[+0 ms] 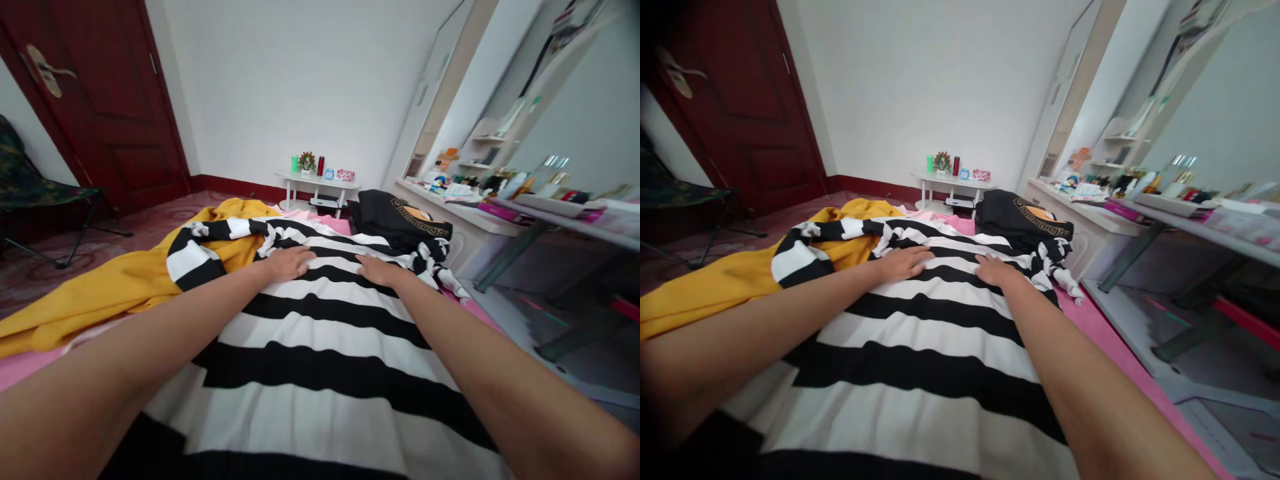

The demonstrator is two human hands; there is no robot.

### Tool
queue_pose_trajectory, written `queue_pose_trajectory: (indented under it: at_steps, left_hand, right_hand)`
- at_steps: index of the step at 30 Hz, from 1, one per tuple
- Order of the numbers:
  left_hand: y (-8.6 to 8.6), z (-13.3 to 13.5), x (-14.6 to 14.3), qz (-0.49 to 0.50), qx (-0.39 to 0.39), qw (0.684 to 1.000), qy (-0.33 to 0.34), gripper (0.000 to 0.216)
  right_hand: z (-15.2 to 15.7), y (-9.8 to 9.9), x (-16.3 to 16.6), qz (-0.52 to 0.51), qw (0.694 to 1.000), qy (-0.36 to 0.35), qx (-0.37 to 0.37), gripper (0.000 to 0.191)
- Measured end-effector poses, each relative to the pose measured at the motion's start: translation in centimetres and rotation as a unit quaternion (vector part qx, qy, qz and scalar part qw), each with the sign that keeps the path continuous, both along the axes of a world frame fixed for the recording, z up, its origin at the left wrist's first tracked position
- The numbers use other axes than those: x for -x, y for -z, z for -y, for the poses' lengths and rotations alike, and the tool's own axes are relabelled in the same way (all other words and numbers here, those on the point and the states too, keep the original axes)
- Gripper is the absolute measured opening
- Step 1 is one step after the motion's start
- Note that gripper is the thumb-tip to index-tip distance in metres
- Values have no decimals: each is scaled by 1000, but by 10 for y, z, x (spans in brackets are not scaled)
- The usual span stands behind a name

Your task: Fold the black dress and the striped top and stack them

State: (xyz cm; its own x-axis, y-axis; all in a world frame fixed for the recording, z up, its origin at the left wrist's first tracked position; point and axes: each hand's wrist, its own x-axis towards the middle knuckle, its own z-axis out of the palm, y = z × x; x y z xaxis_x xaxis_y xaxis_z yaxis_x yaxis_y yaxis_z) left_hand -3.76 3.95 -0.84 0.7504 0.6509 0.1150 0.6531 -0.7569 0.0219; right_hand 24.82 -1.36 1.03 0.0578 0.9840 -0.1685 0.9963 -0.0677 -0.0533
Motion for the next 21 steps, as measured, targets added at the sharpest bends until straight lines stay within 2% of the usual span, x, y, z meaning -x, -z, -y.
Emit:
queue_pose_trajectory:
  at_steps: [3, 6, 8, 10, 12, 13, 15, 18, 19, 21]
  left_hand:
    - [-22, 9, 20, -61, 1, 997, -49, 46]
    - [-40, 29, 13, -82, -15, 993, -81, 42]
    - [-43, 49, 4, -50, -34, 996, -64, 41]
    - [-37, 67, 4, -13, -28, 999, -13, 44]
    - [-31, 79, 15, -1, -6, 1000, 28, 46]
    - [-31, 83, 22, -9, 4, 999, 31, 45]
    - [-36, 86, 36, -48, 14, 999, -12, 41]
    - [-53, 98, 41, -95, 11, 990, -106, 33]
    - [-56, 107, 40, -83, -1, 990, -113, 33]
    - [-56, 130, 39, -29, -19, 998, -46, 38]
  right_hand:
    - [33, -19, -21, 23, 1000, 14, -8, 53]
    - [62, -32, -22, 57, 997, 55, -18, 50]
    - [82, -30, -11, 70, 993, 60, -69, 50]
    - [104, -20, -3, 59, 987, -7, -151, 52]
    - [127, -7, -3, 46, 975, -83, -201, 48]
    - [137, -2, -7, 48, 974, -94, -202, 44]
    - [152, 0, -18, 74, 981, -56, -169, 37]
    - [164, -13, -20, 117, 984, 22, -131, 33]
    - [169, -19, -15, 118, 983, 25, -140, 33]
    - [185, -24, 0, 89, 981, -25, -173, 41]
